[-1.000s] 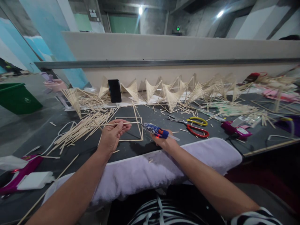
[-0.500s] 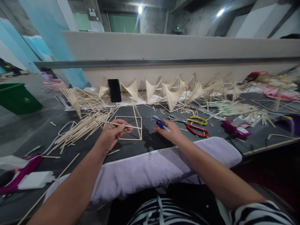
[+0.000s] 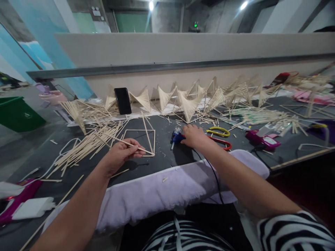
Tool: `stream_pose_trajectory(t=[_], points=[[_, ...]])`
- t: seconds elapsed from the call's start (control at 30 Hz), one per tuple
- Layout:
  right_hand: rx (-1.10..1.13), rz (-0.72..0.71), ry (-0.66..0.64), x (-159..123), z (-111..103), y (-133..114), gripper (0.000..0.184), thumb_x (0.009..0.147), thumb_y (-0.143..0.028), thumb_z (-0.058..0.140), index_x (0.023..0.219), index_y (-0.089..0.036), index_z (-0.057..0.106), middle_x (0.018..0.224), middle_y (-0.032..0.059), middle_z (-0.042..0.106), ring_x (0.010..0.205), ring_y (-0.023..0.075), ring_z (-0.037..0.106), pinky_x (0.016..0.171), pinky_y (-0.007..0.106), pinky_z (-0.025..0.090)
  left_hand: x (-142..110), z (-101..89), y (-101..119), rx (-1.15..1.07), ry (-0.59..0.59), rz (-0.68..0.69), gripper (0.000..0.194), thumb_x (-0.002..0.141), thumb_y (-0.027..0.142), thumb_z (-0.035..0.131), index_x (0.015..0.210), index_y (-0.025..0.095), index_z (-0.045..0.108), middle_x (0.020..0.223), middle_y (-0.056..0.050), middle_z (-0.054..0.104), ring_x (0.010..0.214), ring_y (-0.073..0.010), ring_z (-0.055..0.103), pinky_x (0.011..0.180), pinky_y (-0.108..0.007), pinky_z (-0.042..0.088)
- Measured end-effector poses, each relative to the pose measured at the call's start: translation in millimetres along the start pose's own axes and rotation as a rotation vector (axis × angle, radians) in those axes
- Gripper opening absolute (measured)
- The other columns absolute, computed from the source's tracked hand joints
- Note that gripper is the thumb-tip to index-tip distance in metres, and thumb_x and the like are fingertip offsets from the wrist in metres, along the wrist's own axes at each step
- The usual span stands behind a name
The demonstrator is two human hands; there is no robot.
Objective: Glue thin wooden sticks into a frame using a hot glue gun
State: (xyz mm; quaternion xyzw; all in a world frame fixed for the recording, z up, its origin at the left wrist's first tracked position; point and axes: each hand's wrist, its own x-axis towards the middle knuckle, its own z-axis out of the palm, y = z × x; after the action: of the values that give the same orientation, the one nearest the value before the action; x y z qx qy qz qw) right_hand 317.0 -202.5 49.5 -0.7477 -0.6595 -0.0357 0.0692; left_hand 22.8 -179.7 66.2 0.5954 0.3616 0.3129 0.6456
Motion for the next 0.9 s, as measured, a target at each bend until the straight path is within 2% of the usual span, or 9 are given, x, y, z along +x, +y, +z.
stream_pose_trajectory(t=[0.07, 0.13, 0.23, 0.33, 0.47, 0.6, 0.73, 0.9], points=[[0.103, -0.155, 0.059, -2, -14, -18, 0.04, 0.066, -0.028, 0.064, 0.103, -0.016, 0.055, 0.107, 0.0133, 0.055, 0.1, 0.026, 0.048, 0.08, 0.033, 0.036, 0, -2.6, 1, 0.008, 0.028, 0.0, 0.018, 0.071, 0.027, 0.063, 0.081, 0.013, 0.058, 0.087, -0.01, 0.067, 0.076, -0.0177, 0.065, 0.07, -0.029, 0.053], [0.311, -0.322, 0.048, 1, -21, -44, 0.028, 0.073, -0.026, 0.056, 0.099, -0.017, 0.058, 0.099, 0.009, 0.059, 0.089, 0.0188, 0.053, 0.075, 0.027, 0.038, 0, -5.4, 1, 0.02, 0.046, -0.015, 0.018, 0.07, 0.027, 0.064, 0.08, 0.013, 0.058, 0.085, -0.01, 0.067, 0.074, -0.0178, 0.065, 0.07, -0.029, 0.054], [0.554, -0.301, 0.017, 11, -16, -83, 0.022, 0.076, -0.029, 0.052, 0.093, -0.018, 0.061, 0.079, 0.0025, 0.062, 0.073, 0.0146, 0.054, 0.066, 0.024, 0.038, 1, -8.6, -2, 0.029, 0.07, -0.04, 0.02, 0.068, 0.027, 0.066, 0.079, 0.013, 0.058, 0.082, -0.01, 0.067, 0.076, -0.0195, 0.065, 0.071, -0.031, 0.053], [0.677, -0.246, 0.043, 21, 1, -106, 0.018, 0.076, -0.029, 0.052, 0.086, -0.018, 0.063, 0.071, 0.0004, 0.06, 0.067, 0.0125, 0.052, 0.061, 0.022, 0.036, 4, -9.8, -7, 0.021, 0.133, -0.042, 0.022, 0.068, 0.027, 0.066, 0.081, 0.013, 0.056, 0.083, -0.01, 0.067, 0.078, -0.02, 0.065, 0.071, -0.03, 0.053], [0.792, -0.255, 0.045, 26, 27, -110, 0.02, 0.078, -0.033, 0.049, 0.079, -0.018, 0.063, 0.063, -0.0015, 0.057, 0.061, 0.0103, 0.048, 0.057, 0.021, 0.032, 9, -8.3, -12, 0.025, 0.161, -0.096, 0.021, 0.069, 0.025, 0.065, 0.082, 0.012, 0.054, 0.085, -0.01, 0.067, 0.078, -0.0183, 0.065, 0.074, -0.03, 0.052], [0.83, -0.239, 0.055, 27, 43, -106, 0.02, 0.077, -0.033, 0.05, 0.072, -0.017, 0.061, 0.059, -0.0027, 0.054, 0.057, 0.0086, 0.045, 0.054, 0.02, 0.029, 14, -7.1, -17, 0.008, 0.166, -0.137, 0.022, 0.07, 0.025, 0.065, 0.082, 0.012, 0.053, 0.085, -0.009, 0.067, 0.077, -0.0179, 0.065, 0.075, -0.031, 0.052], [0.847, -0.256, 0.09, 29, 50, -103, 0.021, 0.078, -0.034, 0.049, 0.07, -0.017, 0.059, 0.057, -0.0039, 0.051, 0.054, 0.0074, 0.042, 0.053, 0.019, 0.028, 18, -8.2, -22, 0.028, 0.15, -0.15, 0.02, 0.072, 0.023, 0.063, 0.084, 0.012, 0.052, 0.087, -0.009, 0.066, 0.077, -0.0167, 0.064, 0.074, -0.03, 0.052], [0.862, -0.277, 0.064, 28, 53, -99, 0.02, 0.079, -0.033, 0.048, 0.072, -0.017, 0.058, 0.058, -0.0039, 0.051, 0.054, 0.0071, 0.04, 0.052, 0.02, 0.026, 24, -9.3, -29, 0.024, 0.126, -0.145, 0.015, 0.075, 0.02, 0.06, 0.085, 0.013, 0.052, 0.089, -0.009, 0.067, 0.077, -0.0155, 0.065, 0.074, -0.028, 0.052]])
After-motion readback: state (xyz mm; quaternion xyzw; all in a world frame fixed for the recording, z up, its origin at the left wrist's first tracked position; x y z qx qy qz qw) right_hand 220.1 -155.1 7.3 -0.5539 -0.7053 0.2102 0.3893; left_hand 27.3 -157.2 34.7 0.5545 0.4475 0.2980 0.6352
